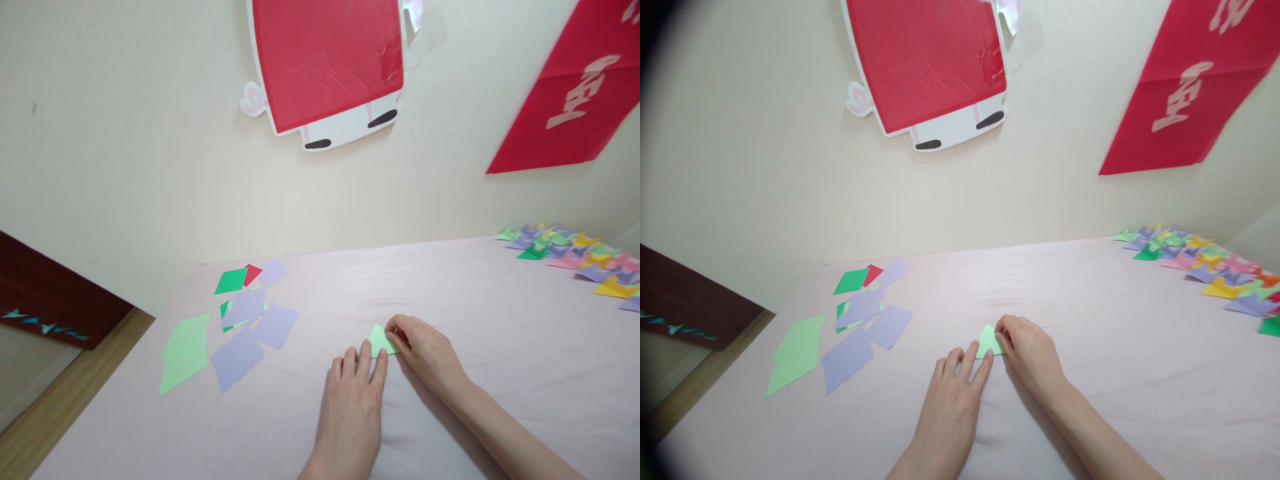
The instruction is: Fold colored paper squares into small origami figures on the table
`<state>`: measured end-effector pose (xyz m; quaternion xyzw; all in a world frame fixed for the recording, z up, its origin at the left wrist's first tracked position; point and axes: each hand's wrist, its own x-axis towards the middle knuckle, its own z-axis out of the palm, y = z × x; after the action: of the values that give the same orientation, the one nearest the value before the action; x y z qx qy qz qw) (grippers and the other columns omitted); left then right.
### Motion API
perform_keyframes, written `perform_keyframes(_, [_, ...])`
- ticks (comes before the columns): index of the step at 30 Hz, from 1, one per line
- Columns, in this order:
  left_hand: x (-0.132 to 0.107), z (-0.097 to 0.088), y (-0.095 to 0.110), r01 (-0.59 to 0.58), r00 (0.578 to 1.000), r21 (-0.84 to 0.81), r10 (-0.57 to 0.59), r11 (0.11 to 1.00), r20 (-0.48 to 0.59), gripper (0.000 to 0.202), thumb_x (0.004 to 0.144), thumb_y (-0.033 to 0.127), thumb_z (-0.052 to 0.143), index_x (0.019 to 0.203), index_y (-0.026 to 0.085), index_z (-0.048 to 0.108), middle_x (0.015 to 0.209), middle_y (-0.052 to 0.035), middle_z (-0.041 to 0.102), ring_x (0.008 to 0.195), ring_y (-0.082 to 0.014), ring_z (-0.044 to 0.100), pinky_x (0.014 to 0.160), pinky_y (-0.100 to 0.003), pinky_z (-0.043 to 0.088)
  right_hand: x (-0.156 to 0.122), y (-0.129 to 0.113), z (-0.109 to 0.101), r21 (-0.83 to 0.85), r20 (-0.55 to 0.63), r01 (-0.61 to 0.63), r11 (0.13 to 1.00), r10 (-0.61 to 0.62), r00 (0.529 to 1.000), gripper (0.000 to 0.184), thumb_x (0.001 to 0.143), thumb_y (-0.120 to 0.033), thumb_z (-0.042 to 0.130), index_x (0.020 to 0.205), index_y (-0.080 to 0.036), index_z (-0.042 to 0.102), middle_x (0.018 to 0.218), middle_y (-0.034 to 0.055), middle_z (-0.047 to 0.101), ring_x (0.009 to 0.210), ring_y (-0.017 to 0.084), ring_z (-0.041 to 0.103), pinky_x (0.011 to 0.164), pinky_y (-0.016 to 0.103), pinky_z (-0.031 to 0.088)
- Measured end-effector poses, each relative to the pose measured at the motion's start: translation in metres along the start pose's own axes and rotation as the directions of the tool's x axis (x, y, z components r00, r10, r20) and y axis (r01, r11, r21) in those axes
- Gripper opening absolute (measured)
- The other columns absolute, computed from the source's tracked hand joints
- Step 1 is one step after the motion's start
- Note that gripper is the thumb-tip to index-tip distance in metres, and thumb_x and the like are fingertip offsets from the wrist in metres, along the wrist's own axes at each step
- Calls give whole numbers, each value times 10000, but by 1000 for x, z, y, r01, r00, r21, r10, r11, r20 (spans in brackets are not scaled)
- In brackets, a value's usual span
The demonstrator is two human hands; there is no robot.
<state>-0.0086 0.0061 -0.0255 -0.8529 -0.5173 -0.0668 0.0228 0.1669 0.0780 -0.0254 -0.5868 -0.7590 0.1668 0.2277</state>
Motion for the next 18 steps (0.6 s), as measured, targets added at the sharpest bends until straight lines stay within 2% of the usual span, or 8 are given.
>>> perform_keyframes(8, [1,-2,1,0,1000,6,0,1000,5,614,859,74,440,1460,192,398,1461,-113,462,1136,-306,476,903,-455,432,1,0,0,10,6,-22,1000,22,1000,134,880,-248,483,828,-217,602,778,23,668,724,189,612,659,286,422])
perform_keyframes(13, [1,-6,2,13,999,16,-13,1000,29,578,894,127,456,1461,223,400,1468,-80,462,1141,-283,481,928,-434,428,1,0,0,-16,8,-7,1000,7,1000,137,881,-243,481,831,-213,605,788,29,676,726,188,616,657,286,427])
perform_keyframes(18, [5,-11,4,16,999,40,-18,999,47,566,878,131,485,1435,222,441,1427,-86,502,1108,-280,497,887,-426,442,1,0,2,-58,5,-12,998,12,1000,132,885,-219,475,840,-214,598,801,28,676,742,196,622,670,299,431])
